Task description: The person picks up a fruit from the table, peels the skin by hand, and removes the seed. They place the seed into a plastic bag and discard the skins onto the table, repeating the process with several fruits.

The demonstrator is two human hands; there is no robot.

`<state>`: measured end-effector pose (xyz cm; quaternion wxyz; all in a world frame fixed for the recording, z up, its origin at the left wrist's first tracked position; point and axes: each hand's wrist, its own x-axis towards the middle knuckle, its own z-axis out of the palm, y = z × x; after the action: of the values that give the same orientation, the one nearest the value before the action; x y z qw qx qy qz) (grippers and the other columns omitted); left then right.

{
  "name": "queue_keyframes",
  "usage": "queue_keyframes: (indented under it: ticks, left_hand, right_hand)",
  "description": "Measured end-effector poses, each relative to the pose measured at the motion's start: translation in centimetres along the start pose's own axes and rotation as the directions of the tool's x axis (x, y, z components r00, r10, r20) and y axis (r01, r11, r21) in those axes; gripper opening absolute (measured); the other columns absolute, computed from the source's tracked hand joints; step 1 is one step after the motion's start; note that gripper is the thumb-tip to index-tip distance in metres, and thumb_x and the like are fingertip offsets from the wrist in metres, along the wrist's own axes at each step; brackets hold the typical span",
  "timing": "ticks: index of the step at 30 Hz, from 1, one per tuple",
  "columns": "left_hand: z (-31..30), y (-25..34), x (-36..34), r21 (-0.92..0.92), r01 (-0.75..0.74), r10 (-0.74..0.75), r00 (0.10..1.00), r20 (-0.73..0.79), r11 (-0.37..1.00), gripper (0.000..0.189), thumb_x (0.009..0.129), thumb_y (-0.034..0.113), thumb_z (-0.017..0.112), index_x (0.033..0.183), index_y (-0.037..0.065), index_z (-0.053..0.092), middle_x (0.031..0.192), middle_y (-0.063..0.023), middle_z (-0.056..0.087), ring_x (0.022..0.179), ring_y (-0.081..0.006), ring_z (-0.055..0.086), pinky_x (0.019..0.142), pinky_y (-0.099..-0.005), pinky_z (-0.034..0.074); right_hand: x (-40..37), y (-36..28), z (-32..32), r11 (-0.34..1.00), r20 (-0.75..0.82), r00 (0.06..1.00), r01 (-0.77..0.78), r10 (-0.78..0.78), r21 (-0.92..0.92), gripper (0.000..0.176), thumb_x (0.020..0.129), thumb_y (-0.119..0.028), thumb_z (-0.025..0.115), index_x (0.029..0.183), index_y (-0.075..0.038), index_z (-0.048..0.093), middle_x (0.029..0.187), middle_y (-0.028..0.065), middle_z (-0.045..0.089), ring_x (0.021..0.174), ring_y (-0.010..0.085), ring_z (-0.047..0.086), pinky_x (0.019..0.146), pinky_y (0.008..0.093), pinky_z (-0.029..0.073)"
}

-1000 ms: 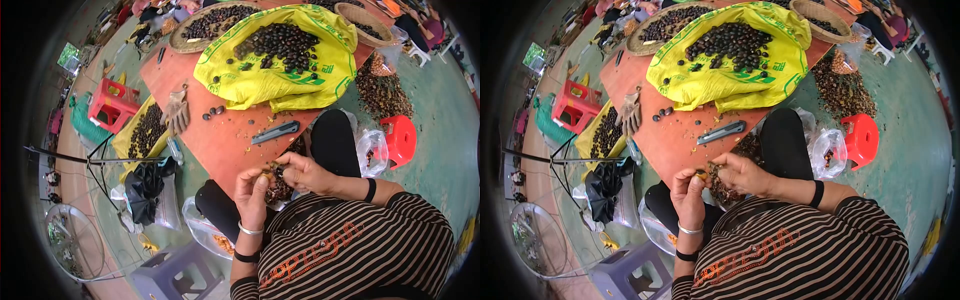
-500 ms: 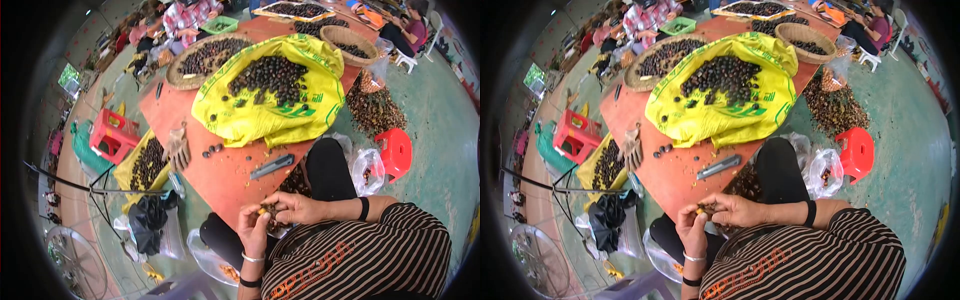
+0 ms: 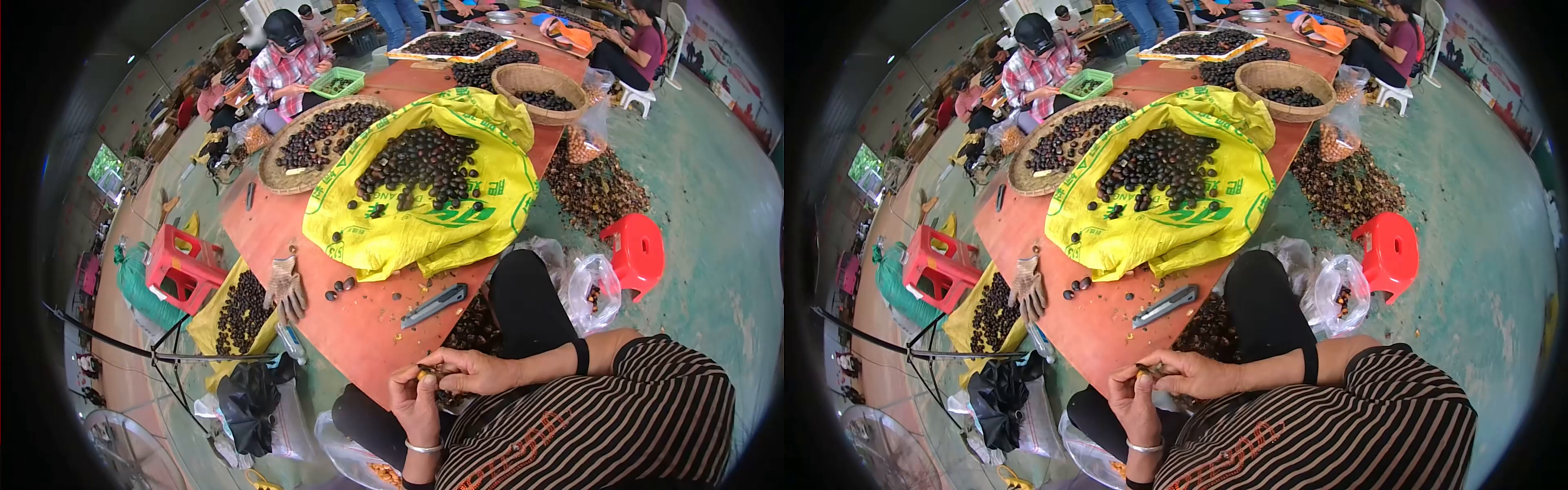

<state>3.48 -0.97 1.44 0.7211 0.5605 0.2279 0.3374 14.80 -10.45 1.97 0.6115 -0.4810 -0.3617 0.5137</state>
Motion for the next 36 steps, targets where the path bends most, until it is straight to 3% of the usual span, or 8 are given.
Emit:
queue_keyframes:
  ticks: [11,15,18,21,25,29,35,36]
  left_hand:
    - [-0.3,0.3,0.0,0.047,0.079,-0.078,0.997,-0.012,0.996,0.026,0.086,-0.001,0.053,0.111,0.000,0.048,0.094,-0.0077,0.058,0.079,-0.0136,0.057,0.069,-0.0266,0.049]
    - [-0.8,0.0,0.3,-0.305,0.321,-0.318,0.946,0.058,0.897,0.023,0.091,0.014,0.051,0.111,0.003,0.050,0.095,-0.0094,0.058,0.077,-0.0170,0.058,0.068,-0.0264,0.048]
    - [-1.8,0.1,0.5,-0.485,0.406,-0.376,0.912,0.163,0.775,0.024,0.094,0.023,0.046,0.107,0.003,0.051,0.097,-0.0108,0.059,0.071,-0.0154,0.056,0.064,-0.0248,0.047]
    - [-3.4,0.8,-0.2,-0.518,0.395,-0.406,0.909,0.098,0.759,0.029,0.094,0.032,0.044,0.099,0.005,0.053,0.087,-0.0100,0.058,0.065,-0.0167,0.052,0.056,-0.0249,0.043]
    - [-9.5,2.1,-1.9,-0.509,0.184,-0.317,0.930,-0.187,0.841,0.029,0.094,0.034,0.045,0.089,0.007,0.053,0.076,-0.0056,0.053,0.062,-0.0145,0.048,0.054,-0.0227,0.039]
    - [-19.0,-0.2,-6.5,-0.373,0.041,-0.277,0.747,-0.605,0.927,0.028,0.093,0.034,0.048,0.088,0.008,0.052,0.074,-0.0047,0.053,0.063,-0.0141,0.049,0.057,-0.0235,0.041]
    - [-28.0,-8.0,-12.7,-0.140,0.283,-0.252,0.414,-0.874,0.949,0.033,0.091,0.036,0.048,0.081,0.006,0.053,0.073,-0.0051,0.058,0.068,-0.0172,0.056,0.061,-0.0247,0.045]
    - [-30.0,-9.7,-14.1,0.296,0.576,-0.036,0.494,-0.869,0.762,0.030,0.091,0.031,0.043,0.080,0.006,0.055,0.075,-0.0079,0.058,0.071,-0.0208,0.056,0.063,-0.0310,0.045]
  right_hand:
    - [0.2,1.0,-0.7,0.974,-0.171,0.985,0.049,-0.011,0.219,0.030,0.093,-0.013,0.047,0.121,-0.004,0.046,0.093,-0.0028,0.055,0.077,0.0020,0.049,0.065,0.0183,0.042]
    - [0.0,0.3,-1.5,0.976,-0.161,0.985,-0.025,0.060,0.216,0.033,0.092,-0.011,0.047,0.125,-0.002,0.045,0.095,-0.0025,0.055,0.075,0.0013,0.047,0.062,0.0169,0.039]
    - [0.3,1.9,-3.3,0.975,-0.214,0.952,-0.224,0.221,0.011,0.035,0.092,-0.016,0.049,0.124,-0.003,0.048,0.079,-0.0033,0.054,0.059,0.0020,0.044,0.051,0.0173,0.036]
    - [0.4,3.4,-5.5,0.827,-0.189,0.818,-0.484,0.544,0.286,0.020,0.091,-0.023,0.049,0.105,-0.009,0.055,0.071,-0.0024,0.047,0.046,0.0019,0.032,0.037,0.0168,0.024]
    - [1.1,4.6,-6.8,0.791,-0.116,0.849,-0.418,0.515,0.446,0.014,0.092,-0.023,0.049,0.083,-0.013,0.044,0.071,-0.0027,0.045,0.048,0.0027,0.033,0.039,0.0183,0.026]
    - [1.1,2.6,-4.8,0.757,-0.143,0.794,-0.483,0.590,0.440,0.019,0.093,-0.023,0.048,0.105,-0.008,0.050,0.070,-0.0029,0.045,0.050,0.0040,0.034,0.041,0.0183,0.028]
    - [2.7,-3.1,0.5,0.849,0.209,0.838,-0.526,0.505,0.056,0.042,0.091,-0.024,0.052,0.127,-0.004,0.043,0.069,-0.0036,0.045,0.050,0.0021,0.036,0.042,0.0175,0.030]
    - [3.3,-4.8,1.8,0.891,0.303,0.852,-0.454,0.427,0.021,0.043,0.091,-0.022,0.053,0.128,-0.003,0.042,0.071,-0.0029,0.047,0.052,0.0023,0.037,0.044,0.0175,0.031]
